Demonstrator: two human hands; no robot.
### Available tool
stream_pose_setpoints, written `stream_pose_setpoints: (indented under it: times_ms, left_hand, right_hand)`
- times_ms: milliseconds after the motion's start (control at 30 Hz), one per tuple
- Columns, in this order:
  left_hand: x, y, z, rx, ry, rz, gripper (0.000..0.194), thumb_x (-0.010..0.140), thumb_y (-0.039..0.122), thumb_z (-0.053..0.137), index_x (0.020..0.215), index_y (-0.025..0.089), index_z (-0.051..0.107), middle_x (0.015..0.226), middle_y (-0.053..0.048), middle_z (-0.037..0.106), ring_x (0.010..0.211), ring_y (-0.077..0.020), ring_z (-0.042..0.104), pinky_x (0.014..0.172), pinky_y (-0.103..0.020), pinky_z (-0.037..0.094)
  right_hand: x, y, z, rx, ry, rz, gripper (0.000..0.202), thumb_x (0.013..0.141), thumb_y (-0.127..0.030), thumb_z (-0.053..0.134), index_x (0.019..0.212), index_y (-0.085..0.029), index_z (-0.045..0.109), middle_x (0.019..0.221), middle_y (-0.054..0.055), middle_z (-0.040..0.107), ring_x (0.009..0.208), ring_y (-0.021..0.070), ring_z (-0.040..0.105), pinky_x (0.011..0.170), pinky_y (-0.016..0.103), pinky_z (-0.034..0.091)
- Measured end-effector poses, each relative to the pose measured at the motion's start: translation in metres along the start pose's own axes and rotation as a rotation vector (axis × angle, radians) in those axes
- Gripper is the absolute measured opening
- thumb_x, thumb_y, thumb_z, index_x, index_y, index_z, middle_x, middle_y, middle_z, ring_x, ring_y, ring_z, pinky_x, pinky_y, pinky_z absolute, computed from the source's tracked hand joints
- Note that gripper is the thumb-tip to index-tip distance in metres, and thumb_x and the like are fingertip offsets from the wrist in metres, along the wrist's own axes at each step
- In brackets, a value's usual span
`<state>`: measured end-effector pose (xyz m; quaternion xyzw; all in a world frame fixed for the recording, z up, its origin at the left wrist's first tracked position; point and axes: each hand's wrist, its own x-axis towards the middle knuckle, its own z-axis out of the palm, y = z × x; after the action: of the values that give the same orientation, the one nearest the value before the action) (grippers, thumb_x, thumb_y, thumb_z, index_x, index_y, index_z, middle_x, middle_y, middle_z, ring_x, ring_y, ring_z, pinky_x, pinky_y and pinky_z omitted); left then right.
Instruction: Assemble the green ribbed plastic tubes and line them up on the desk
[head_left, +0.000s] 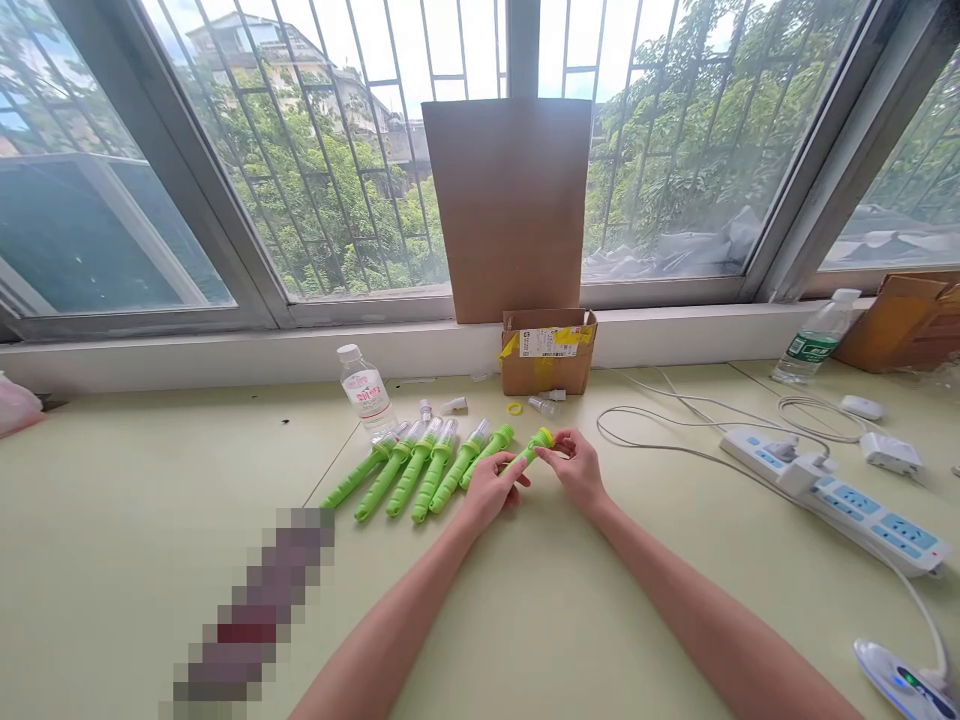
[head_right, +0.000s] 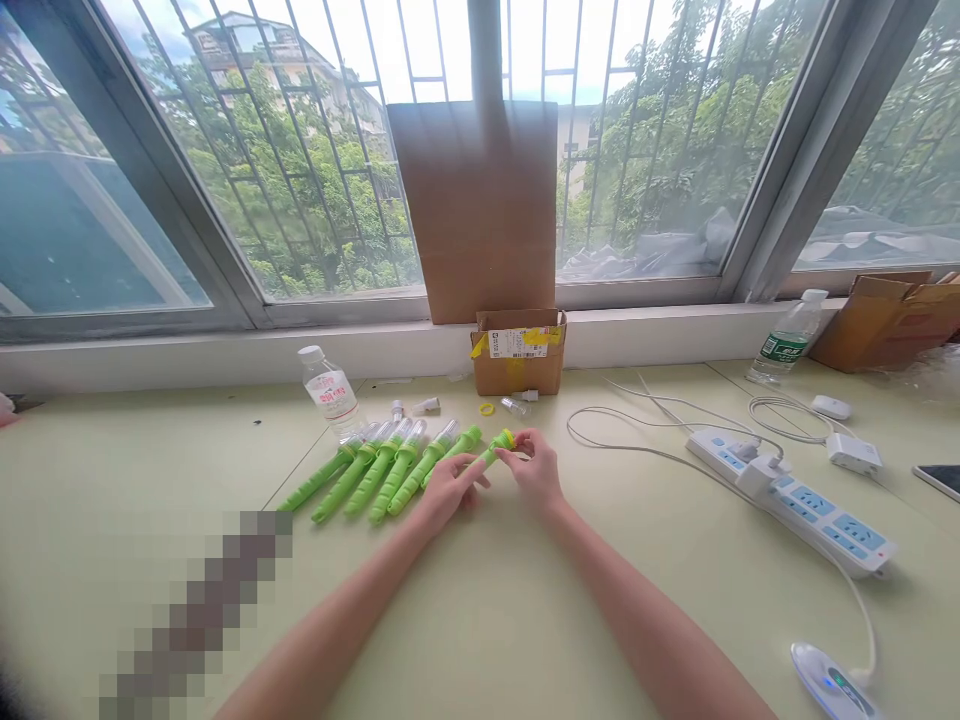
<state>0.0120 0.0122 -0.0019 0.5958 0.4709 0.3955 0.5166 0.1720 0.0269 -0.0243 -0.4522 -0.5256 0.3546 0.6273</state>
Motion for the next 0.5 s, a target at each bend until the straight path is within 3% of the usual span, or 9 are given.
stream_pose_setpoints:
  times_ms: [133, 267, 500]
  left_hand:
    - [-0.0010, -0.0015, 0.0026, 0.013, 0.070, 0.044, 0.044, 0.069, 0.050, 0.068, 0.097, 0.018, 0.057, 0.069, 0.001, 0.061, 0.038, -0.0071, 0.048, 0.034, -0.020, 0.035]
    - [-0.0013, -0.0023, 0.0031, 0.002, 0.091, 0.056, 0.040, 0.066, 0.048, 0.070, 0.086, 0.018, 0.053, 0.066, 0.002, 0.060, 0.039, -0.0075, 0.049, 0.035, -0.019, 0.034]
    - [0.0007, 0.0015, -0.0038, -0.092, 0.057, -0.043, 0.040, 0.069, 0.052, 0.066, 0.083, 0.017, 0.052, 0.074, -0.004, 0.067, 0.039, -0.0077, 0.049, 0.039, -0.022, 0.037]
  right_hand:
    - [0.0005, 0.0001, -0.0004, -0.011, 0.018, -0.008, 0.037, 0.063, -0.046, 0.076, 0.076, -0.022, 0.052, 0.080, 0.003, 0.067, 0.082, 0.0232, 0.067, 0.076, 0.038, 0.054]
    - [0.0004, 0.0007, -0.0010, -0.027, 0.002, 0.006, 0.038, 0.063, -0.047, 0.076, 0.077, -0.022, 0.051, 0.081, 0.004, 0.067, 0.082, 0.0231, 0.067, 0.074, 0.037, 0.055]
    - [0.0009, -0.0003, -0.0035, -0.012, -0.144, 0.017, 0.042, 0.064, -0.044, 0.075, 0.090, -0.023, 0.049, 0.095, 0.006, 0.063, 0.096, 0.0243, 0.063, 0.069, 0.035, 0.057]
